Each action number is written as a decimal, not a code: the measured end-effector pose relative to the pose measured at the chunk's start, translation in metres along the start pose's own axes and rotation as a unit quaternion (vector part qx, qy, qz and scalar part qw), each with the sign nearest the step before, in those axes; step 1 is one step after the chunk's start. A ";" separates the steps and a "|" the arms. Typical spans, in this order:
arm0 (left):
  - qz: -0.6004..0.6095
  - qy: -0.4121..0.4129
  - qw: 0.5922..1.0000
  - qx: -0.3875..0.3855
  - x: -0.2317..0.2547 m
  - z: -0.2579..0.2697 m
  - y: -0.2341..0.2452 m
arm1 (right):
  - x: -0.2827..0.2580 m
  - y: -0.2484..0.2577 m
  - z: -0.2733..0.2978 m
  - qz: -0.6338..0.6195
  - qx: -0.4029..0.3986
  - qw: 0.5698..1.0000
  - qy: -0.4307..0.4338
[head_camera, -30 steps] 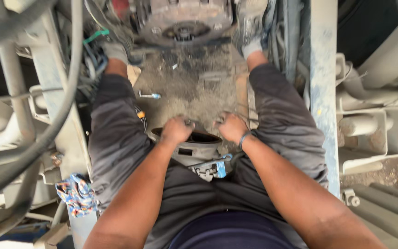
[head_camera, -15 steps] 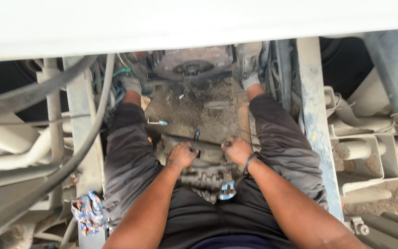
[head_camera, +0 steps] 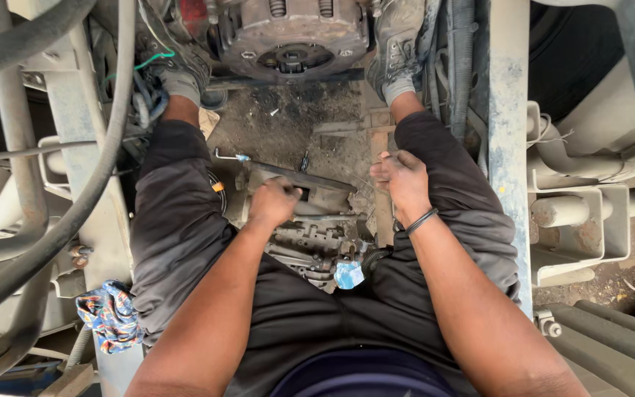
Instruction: The person lies on their back underneath a vehicle, wiping their hands with a cloth and then using a wrench to tighten bolts on a mechanical component of the engine. They adjust their position and continue working on the machinery with the tool.
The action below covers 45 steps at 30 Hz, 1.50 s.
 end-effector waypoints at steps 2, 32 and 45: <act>0.000 -0.017 1.000 0.000 0.010 0.004 -0.002 | -0.008 -0.006 0.005 0.010 -0.004 1.000 0.005; -0.025 -0.087 0.993 -0.071 0.041 0.006 -0.012 | -0.026 -0.049 0.031 0.118 -0.090 0.989 -0.008; -0.017 -0.021 0.999 -0.028 0.037 0.005 0.007 | -0.017 -0.054 0.029 0.143 -0.097 0.985 -0.014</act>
Point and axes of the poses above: each hand's wrist, its own z-axis away from the middle knuckle, its own y-axis out of the back of the hand, x = y × z, the point moved 6 cm from there along -z, towards the middle knuckle, and after that the axes turned 7 degrees about -z, right-handed, at the moved point
